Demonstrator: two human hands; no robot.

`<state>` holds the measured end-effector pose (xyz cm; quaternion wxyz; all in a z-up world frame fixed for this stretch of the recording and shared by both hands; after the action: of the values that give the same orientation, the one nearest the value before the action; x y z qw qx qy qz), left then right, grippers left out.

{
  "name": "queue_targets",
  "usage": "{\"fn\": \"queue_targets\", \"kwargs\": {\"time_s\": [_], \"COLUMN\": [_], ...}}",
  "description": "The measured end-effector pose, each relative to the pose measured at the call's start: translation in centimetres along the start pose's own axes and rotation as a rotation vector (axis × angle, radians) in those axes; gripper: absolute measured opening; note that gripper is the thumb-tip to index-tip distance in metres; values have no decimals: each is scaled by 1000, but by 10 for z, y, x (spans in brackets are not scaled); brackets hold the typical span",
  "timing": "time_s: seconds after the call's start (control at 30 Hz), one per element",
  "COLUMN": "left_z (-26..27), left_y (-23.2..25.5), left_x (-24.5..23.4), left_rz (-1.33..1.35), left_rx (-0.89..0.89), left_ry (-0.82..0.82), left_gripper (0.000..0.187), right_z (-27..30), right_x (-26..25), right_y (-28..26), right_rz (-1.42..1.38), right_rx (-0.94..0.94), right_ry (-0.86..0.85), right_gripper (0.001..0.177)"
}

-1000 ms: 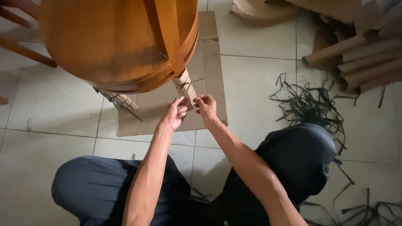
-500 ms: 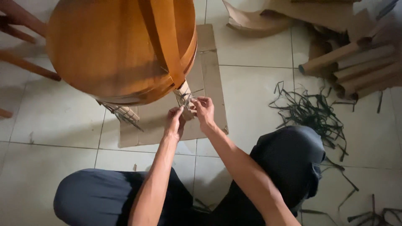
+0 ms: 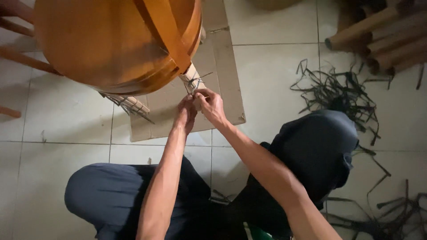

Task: Wrapping the legs of a wooden stool with protective cardboard and securing them with plastic ties.

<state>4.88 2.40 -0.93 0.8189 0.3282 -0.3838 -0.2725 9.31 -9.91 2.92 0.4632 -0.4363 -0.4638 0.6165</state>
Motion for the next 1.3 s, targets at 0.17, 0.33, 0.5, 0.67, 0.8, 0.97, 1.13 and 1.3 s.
{"fn": "queue_targets", "kwargs": {"time_s": [0.17, 0.33, 0.5, 0.67, 0.8, 0.97, 1.13, 1.3], "left_z": [1, -8, -33, -29, -21, -32, 4, -3], "left_y": [11, 18, 14, 50, 79, 78, 88, 83], "left_x": [0, -11, -35, -38, -26, -22, 3, 28], "left_rz": [-162, -472, -507, -880, -1043, -1147, -1308, -1503], "left_rx": [97, 213, 342, 603, 810, 788, 850, 864], "left_ry": [-22, -61, -72, -30, 43, 67, 23, 81], "left_gripper": [16, 22, 16, 16, 17, 15, 18, 27], "right_z": [-10, -2, -1, -18, -77, -76, -14, -18], "right_x": [19, 7, -3, 2, -2, -36, -39, -3], "right_y": [22, -4, -5, 7, 75, 83, -65, -61], "right_rz": [-141, -79, -31, -171, -390, -54, 450, 817], "right_rx": [47, -28, 6, 59, 201, 316, -544, -664], "right_ry": [-40, 16, 140, 136, 283, 414, 517, 189], "right_gripper": [28, 26, 38, 37, 27, 26, 34, 39]}}
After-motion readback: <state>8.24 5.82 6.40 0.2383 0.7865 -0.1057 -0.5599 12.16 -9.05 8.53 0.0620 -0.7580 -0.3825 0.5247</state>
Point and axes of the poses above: each hand's wrist, its own z-axis away from the middle knuckle, its own x-axis out of the palm, y = z × x, the point moved 9 cm from there along -z, towards the middle knuckle, and after that the axes turned 6 degrees about z, right-handed, at the moved point
